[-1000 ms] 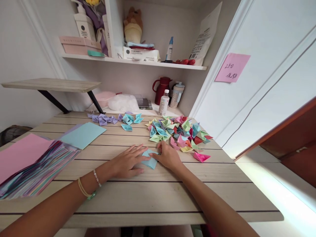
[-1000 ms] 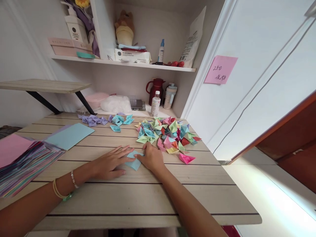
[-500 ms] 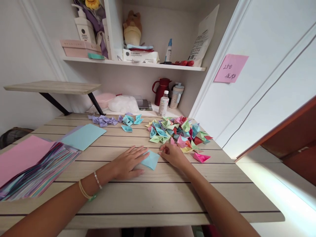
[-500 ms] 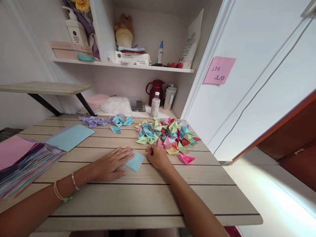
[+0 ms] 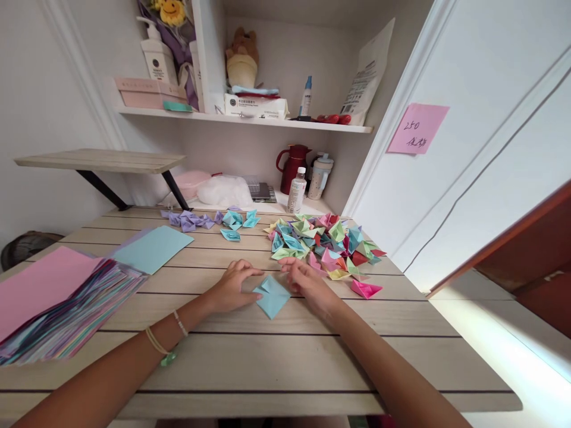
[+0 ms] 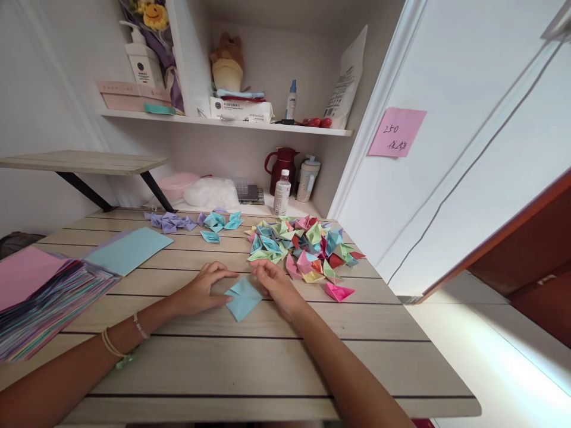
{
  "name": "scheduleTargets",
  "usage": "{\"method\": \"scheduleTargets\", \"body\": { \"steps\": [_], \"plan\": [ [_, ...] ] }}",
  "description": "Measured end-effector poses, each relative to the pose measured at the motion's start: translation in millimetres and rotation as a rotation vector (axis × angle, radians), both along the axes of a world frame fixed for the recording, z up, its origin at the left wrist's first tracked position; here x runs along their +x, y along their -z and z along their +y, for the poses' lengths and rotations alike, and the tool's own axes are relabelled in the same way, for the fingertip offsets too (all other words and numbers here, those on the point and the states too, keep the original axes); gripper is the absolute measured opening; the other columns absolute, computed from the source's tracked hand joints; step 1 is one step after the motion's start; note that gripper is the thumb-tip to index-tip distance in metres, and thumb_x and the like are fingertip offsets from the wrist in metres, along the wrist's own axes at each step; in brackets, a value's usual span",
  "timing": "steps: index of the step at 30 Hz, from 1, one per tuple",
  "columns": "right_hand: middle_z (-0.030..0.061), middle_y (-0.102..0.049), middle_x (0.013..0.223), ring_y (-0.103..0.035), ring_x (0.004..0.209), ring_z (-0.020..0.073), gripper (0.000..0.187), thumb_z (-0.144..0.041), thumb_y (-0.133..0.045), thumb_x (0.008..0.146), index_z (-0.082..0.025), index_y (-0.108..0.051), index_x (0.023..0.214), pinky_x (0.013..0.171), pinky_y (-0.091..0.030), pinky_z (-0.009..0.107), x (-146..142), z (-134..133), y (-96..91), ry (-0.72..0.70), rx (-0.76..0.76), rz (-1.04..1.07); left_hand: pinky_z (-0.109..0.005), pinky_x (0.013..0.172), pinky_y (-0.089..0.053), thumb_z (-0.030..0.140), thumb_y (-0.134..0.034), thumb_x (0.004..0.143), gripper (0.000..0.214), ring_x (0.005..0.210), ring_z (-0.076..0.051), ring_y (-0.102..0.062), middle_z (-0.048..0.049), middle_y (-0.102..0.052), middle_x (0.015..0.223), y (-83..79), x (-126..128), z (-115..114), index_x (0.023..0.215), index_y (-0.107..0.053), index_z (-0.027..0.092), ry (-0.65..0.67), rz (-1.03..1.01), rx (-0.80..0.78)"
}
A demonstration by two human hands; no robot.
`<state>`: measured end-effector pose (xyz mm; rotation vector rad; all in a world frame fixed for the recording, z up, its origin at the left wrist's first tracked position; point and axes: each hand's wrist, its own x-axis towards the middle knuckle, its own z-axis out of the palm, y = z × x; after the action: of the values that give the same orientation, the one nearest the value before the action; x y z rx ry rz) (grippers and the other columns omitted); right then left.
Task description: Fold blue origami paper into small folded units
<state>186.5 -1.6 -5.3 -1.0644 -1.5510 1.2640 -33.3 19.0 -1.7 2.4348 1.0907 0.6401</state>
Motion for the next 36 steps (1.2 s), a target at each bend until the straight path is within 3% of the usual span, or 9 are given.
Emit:
{"method": "scheduleTargets", "body": {
  "steps": [5,8,12,16,22,26,28,31,36],
  "plan": [
    [0.0096,-0.053,0.093,-0.049,0.069,0.0156,0.086,-0.079,0.001,0.067,-0.021,-0.052,0.104,0.056,-0.041,0.025,2,-3,-5.3,-0.140,-0.158,0.166,-0.038,0.090,-0.037,0.034,-0.070,0.063,0.024,0.100,-0.023,-0.047,-0.0036,-0.053,0.096,-6.2,-1,-3,0.083,-0.063,0.021,0.005,-0.021,-0.075],
    [0.0087,-0.053,0.090,-0.048,0.067,0.0152,0.088,-0.078,0.005,0.067,-0.021,-0.052,0.104,0.055,-0.040,0.025,3,-2,-5.8,-0.133,-0.173,0.148,-0.031,0.076,-0.043,0.034,-0.068,0.066,0.020,0.084,-0.018,-0.053,-0.0018,-0.057,0.083,-5.1,-2,-1,0.074,-0.059,0.018,0.008,-0.124,-0.191],
    [0.0067,-0.053,0.095,-0.048,0.068,0.0143,0.066,-0.074,-0.025,0.075,-0.024,-0.048,0.111,0.053,-0.039,0.024,3,1,-3.0,0.034,-0.096,0.108,-0.021,0.048,-0.038,0.039,-0.061,0.073,0.026,0.052,-0.010,-0.052,0.0014,-0.056,0.066,-0.8,-2,1,0.075,-0.050,0.017,-0.122,-0.405,-0.500],
    [0.0039,-0.053,0.102,-0.051,0.077,0.0141,0.063,-0.050,-0.070,0.061,-0.026,-0.048,0.114,0.063,-0.042,0.024,2,2,-3.6,0.171,-0.038,0.068,-0.024,0.060,-0.047,0.036,-0.065,0.072,0.027,0.071,-0.016,-0.065,-0.0018,-0.063,0.074,-1.0,2,-2,0.078,-0.046,0.017,-0.121,-0.686,-0.719],
    [-0.0010,-0.055,0.072,-0.050,0.061,0.0107,0.041,-0.046,-0.072,0.059,-0.019,-0.059,0.087,0.056,-0.041,0.024,-7,-1,-4.2,-0.043,-0.186,0.216,-0.031,0.073,-0.050,0.033,-0.070,0.067,0.031,0.081,-0.021,-0.066,-0.0053,-0.065,0.085,-8.6,8,-12,0.083,-0.050,0.016,-0.034,-0.784,-0.906],
    [-0.0051,-0.044,0.054,-0.037,0.050,0.0075,0.034,-0.042,-0.076,0.053,-0.017,-0.055,0.061,0.047,-0.031,0.021,-8,-2,-2.5,0.071,0.022,0.049,-0.027,0.063,-0.051,0.039,-0.066,0.070,0.037,0.082,-0.020,-0.065,-0.0076,-0.063,0.098,-11.3,7,-14,0.096,-0.052,0.017,0.085,-0.715,-0.888],
    [-0.0046,-0.044,0.056,-0.036,0.051,0.0075,0.034,-0.043,-0.076,0.054,-0.017,-0.055,0.060,0.048,-0.029,0.021,-7,-1,-2.3,0.047,0.045,0.052,-0.023,0.055,-0.048,0.042,-0.063,0.072,0.039,0.079,-0.019,-0.063,-0.0076,-0.063,0.096,-9.6,7,-13,0.100,-0.053,0.017,0.052,-0.648,-0.809],
    [-0.0025,-0.049,0.066,-0.040,0.055,0.0086,0.041,-0.051,-0.073,0.056,-0.018,-0.060,0.077,0.051,-0.032,0.021,-4,-1,-2.5,-0.115,-0.119,0.237,-0.022,0.052,-0.046,0.039,-0.063,0.072,0.032,0.075,-0.017,-0.061,-0.0062,-0.064,0.086,-4.5,8,-12,0.093,-0.059,0.015,-0.041,-0.566,-0.681],
    [0.0004,-0.047,0.080,-0.040,0.059,0.0093,0.075,-0.078,-0.058,0.045,-0.020,-0.060,0.094,0.054,-0.035,0.022,1,-2,-2.0,-0.338,-0.288,0.519,-0.021,0.054,-0.043,0.029,-0.068,0.066,0.019,0.063,-0.011,-0.056,-0.0013,-0.060,0.071,-3.6,9,-12,0.077,-0.066,0.014,-0.007,-0.564,-0.487]
  ]
}}
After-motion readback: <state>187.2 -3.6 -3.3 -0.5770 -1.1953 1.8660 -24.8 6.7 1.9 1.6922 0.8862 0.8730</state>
